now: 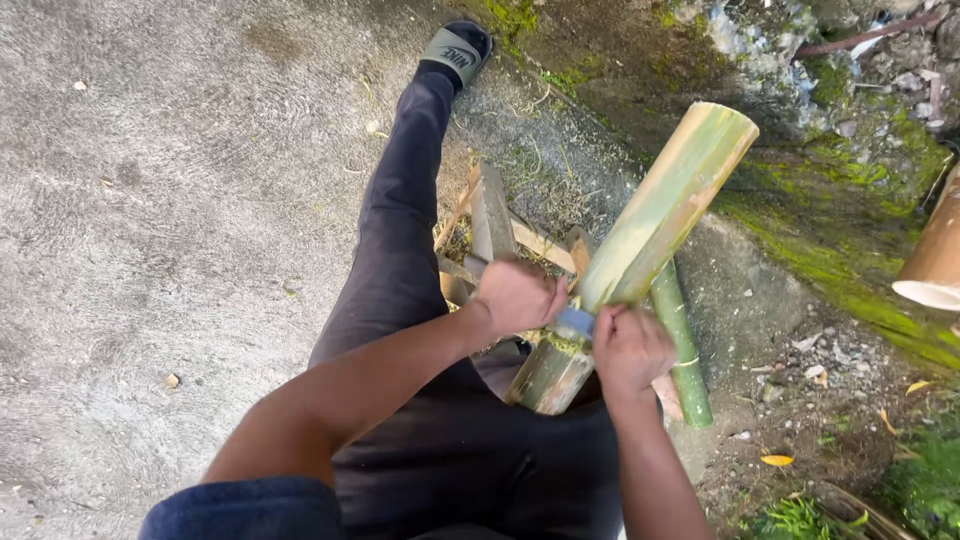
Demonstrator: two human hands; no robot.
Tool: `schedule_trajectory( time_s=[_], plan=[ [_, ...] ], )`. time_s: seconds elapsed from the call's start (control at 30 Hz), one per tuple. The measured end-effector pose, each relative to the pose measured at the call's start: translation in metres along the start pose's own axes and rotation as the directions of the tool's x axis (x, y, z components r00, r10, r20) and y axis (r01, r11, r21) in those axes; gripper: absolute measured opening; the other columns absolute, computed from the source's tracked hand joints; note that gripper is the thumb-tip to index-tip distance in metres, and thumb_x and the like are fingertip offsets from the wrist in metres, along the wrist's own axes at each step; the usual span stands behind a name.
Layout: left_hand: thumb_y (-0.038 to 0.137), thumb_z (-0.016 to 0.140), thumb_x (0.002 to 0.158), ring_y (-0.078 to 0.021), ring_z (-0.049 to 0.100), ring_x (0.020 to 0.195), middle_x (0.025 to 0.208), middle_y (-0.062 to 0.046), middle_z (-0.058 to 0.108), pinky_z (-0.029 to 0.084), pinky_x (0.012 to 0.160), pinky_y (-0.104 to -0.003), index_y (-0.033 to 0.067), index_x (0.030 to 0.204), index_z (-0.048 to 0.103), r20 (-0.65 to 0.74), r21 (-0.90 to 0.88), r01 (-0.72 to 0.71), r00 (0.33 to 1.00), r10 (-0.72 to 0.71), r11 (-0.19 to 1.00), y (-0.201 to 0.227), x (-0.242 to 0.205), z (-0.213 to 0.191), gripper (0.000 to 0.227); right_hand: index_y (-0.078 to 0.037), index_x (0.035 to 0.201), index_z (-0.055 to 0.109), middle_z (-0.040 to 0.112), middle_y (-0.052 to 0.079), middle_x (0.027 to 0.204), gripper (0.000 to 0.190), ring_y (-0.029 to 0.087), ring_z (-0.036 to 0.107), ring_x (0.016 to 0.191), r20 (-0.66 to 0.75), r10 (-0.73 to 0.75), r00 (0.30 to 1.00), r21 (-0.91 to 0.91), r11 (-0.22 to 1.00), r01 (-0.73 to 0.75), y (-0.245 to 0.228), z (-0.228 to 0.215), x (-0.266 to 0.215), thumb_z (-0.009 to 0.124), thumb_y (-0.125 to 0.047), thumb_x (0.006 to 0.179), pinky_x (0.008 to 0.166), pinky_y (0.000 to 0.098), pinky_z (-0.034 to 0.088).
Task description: Shaving and smoothing a bamboo pole using a knife and a small metal scraper.
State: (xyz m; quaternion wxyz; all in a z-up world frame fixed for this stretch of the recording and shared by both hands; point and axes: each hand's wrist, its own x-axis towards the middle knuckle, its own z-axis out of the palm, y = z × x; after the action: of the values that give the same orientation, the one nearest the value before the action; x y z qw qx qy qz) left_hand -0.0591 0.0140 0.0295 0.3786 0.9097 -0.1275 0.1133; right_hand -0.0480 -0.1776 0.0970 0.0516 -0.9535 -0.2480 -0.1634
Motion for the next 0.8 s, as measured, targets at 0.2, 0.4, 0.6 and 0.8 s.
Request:
schedule_trajectory(
  time_s=[0.2,0.4,0.6,0.8],
  plan=[
    [0.033,0.048,0.102,-0.0247,0.054,0.038,0.047,-0.003,0.058,0.048,0.046,-0.041,0.0152,0.048,0.061,0.098,0.093,0.103,0.989,-0.112,0.99,-0.032,0.063,0.036,0.058,-0.009,0.068,0.063,0.058,0.005,0.061,0.03,0.02,0.05,0.044,0.053,0.001,0.999,-0.131,0.991,0.006,0.046,0.036,0.055,0.071,-0.007,0.097,0.043,0.0349,0.039],
    [0.032,0.049,0.1,-0.0285,0.057,0.042,0.049,-0.006,0.06,0.048,0.048,-0.043,0.0144,0.048,0.062,-0.048,0.006,0.173,0.984,-0.173,0.985,-0.043,0.078,0.055,0.057,-0.01,0.069,0.061,0.065,0.008,0.071,0.033,0.026,0.061,0.058,0.192,-0.068,0.979,-0.135,0.986,0.095,0.045,0.014,0.101,0.072,-0.022,0.098,0.054,0.0394,0.048],
    [0.031,0.048,0.103,-0.027,0.056,0.043,0.048,-0.004,0.058,0.048,0.048,-0.042,0.0157,0.048,0.06,-0.063,-0.015,0.161,0.985,-0.161,0.987,-0.04,0.065,0.052,0.058,-0.012,0.067,0.061,0.064,0.008,0.067,0.036,0.027,0.061,0.054,0.252,-0.106,0.962,-0.215,0.963,0.163,0.05,0.016,0.082,0.071,-0.023,0.1,0.05,0.0392,0.047],
    [0.027,0.044,0.106,-0.0201,0.049,0.037,0.045,0.0,0.052,0.046,0.046,-0.038,0.0159,0.058,0.058,-0.098,-0.063,0.047,0.994,-0.053,0.997,-0.039,0.042,0.047,0.052,-0.014,0.064,0.061,0.058,0.004,0.057,0.034,0.02,0.051,0.042,0.28,-0.132,0.951,-0.249,0.947,0.204,0.041,0.011,0.063,0.071,-0.017,0.096,0.041,0.0366,0.04]
  ],
)
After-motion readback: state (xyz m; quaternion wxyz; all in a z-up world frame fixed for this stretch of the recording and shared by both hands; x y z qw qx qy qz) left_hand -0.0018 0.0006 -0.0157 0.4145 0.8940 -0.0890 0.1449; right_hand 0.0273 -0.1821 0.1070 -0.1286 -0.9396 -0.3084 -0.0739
